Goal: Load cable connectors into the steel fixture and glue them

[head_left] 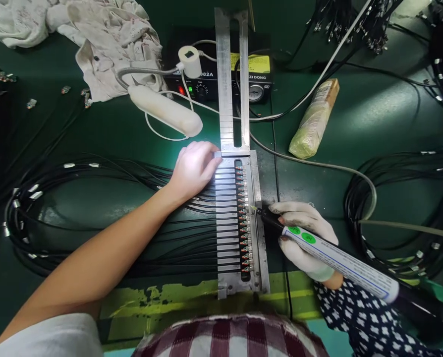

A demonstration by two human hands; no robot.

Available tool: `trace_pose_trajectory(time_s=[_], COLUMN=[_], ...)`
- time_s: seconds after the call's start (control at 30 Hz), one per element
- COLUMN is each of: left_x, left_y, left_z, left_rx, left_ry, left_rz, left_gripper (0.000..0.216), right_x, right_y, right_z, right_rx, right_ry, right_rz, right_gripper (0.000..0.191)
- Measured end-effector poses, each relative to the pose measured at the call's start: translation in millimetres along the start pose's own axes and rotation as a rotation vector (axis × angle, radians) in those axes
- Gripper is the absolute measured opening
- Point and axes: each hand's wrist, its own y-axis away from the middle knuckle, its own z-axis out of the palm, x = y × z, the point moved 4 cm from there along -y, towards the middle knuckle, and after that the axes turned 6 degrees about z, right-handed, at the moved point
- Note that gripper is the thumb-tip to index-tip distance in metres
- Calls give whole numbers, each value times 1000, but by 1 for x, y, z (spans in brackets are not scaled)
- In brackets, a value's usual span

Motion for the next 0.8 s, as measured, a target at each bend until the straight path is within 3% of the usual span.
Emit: trace_pose_trajectory(time_s=[0.27,0.8], left_x=[0,-1], left_y=[1,1], left_z=[0,1], left_rx=[3,7], left_ry=[-4,-3], left_rz=[9,16], left_gripper=[20,20], right_x=[15,12], right_y=[3,1], right_z=[11,9], right_rx=[-55,-48], right_ry=[-6,-23], right_rz=[25,30], right_gripper=[21,20])
